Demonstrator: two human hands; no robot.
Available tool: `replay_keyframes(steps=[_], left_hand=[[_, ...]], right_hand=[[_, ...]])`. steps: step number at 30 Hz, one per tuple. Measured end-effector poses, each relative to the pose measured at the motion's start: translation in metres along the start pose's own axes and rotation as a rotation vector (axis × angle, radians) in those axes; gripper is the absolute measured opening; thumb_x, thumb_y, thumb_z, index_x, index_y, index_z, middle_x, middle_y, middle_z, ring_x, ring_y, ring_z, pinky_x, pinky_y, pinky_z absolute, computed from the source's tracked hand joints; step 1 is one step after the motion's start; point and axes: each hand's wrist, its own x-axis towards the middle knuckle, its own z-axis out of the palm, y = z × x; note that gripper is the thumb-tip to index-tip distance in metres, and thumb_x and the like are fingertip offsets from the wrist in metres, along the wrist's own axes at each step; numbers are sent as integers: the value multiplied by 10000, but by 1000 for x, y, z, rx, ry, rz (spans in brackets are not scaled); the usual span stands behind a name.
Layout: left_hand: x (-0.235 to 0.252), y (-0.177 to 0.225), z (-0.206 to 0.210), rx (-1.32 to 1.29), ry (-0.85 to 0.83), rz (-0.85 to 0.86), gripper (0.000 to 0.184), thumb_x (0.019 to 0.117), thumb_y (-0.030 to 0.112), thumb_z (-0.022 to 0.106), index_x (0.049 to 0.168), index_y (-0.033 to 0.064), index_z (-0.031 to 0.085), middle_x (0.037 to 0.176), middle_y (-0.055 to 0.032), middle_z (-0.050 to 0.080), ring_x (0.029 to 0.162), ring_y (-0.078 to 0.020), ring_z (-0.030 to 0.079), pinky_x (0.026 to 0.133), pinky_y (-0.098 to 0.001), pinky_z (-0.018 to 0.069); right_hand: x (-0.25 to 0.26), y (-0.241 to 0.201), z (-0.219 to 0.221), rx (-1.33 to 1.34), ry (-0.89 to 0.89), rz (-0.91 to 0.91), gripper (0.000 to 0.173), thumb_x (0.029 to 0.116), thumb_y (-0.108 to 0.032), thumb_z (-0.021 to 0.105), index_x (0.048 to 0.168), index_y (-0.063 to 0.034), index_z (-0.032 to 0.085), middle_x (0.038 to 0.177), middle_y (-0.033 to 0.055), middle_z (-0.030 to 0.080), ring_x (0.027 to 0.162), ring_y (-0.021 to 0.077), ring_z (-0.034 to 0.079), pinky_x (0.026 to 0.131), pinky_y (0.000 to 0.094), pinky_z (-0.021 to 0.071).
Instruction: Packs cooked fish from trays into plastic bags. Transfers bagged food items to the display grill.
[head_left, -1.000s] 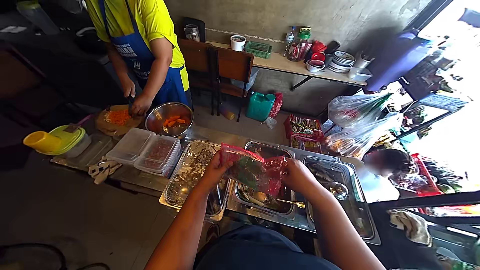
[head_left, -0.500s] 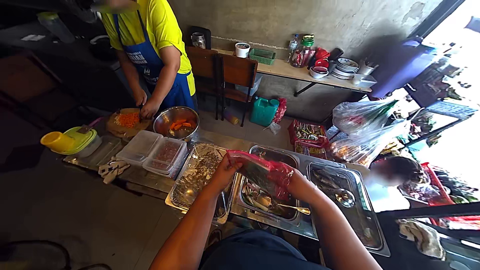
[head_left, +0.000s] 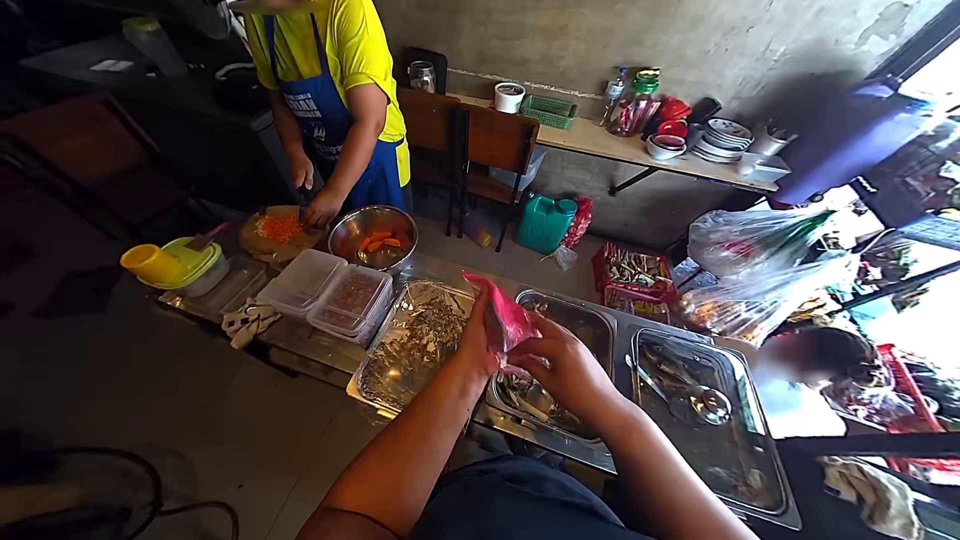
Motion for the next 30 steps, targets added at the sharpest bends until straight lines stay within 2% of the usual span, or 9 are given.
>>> replay_keyframes(steps=[3, 6, 9, 12, 15, 23, 26, 28, 30], left_hand=[[10, 11, -14, 1, 46, 50, 615, 1053, 624, 283, 1059, 100, 605, 791, -71, 665, 705, -167, 677, 621, -339, 590], [26, 21, -23, 107, 224, 174, 554, 1056, 585, 352, 1137, 96, 600, 834, -81, 678, 707, -174, 679, 602, -349, 593], [48, 26, -40, 404, 448, 374, 594, 1024, 460, 582, 1499, 141, 422, 1282, -162, 636, 1123, -271, 654, 916, -480, 572], [72, 25, -54, 755, 637, 497, 1016, 890, 360, 807, 1638, 119, 162, 1592, -290, 299, 1443, -430, 359, 1135, -573, 388], [93, 15, -55, 996, 785, 467, 939, 864, 315, 839, 1598, 73, 305, 1589, -330, 246, 1451, -467, 296, 1157, -523, 352], [94, -15, -63, 1469, 855, 301, 978, 886, 419, 785, 1615, 48, 249, 1649, -338, 48, 1510, -508, 173, 1185, -594, 292], [44, -23, -41, 1330, 458, 564, 587, 1083, 336, 459, 1541, -26, 391, 1609, -288, 277, 1470, -394, 337, 1200, -502, 311], [15, -23, -26, 1043, 68, 309, 787, 1085, 488, 7, 1485, -20, 455, 1444, -192, 560, 1275, -245, 594, 1075, -414, 487], [-3, -19, -13, 895, -157, 0, 953, 1008, 615, -84, 1465, -24, 454, 1318, -173, 658, 1129, -264, 684, 957, -440, 563]], right_hand=[[-20, 5, -5, 272, 97, -135, 180, 981, -262, 697, 994, -120, 808, 1442, 130, 615, 1299, 187, 614, 1072, 344, 525], [-41, 0, -30, 652, 258, -122, 183, 1056, -137, 538, 1071, -4, 663, 1285, 131, 707, 1170, 238, 698, 990, 397, 598], [-58, 2, -58, 969, 503, 130, 208, 1125, -176, 369, 1214, -39, 498, 1129, 133, 749, 964, 285, 765, 825, 427, 661], [-69, 17, -76, 1061, 655, 393, 226, 1135, -168, 333, 1274, -39, 456, 1075, 159, 747, 832, 286, 775, 659, 397, 666], [-79, 34, -75, 1140, 686, 512, 270, 1137, -181, 345, 1342, -26, 427, 1057, 179, 732, 802, 295, 767, 637, 407, 662], [-99, 61, -61, 1075, 613, 629, 230, 1131, -166, 368, 1326, -61, 428, 1119, 159, 741, 780, 282, 768, 595, 363, 643], [-110, 72, -56, 969, 581, 572, 202, 1126, -152, 365, 1295, -58, 423, 1103, 131, 743, 733, 238, 761, 581, 338, 640], [-118, 81, -53, 904, 543, 521, 217, 1121, -156, 365, 1299, -41, 413, 1122, 129, 731, 751, 239, 761, 606, 352, 651], [-124, 90, -51, 868, 513, 505, 222, 1122, -157, 366, 1302, -37, 415, 1132, 125, 736, 763, 243, 766, 612, 360, 653]])
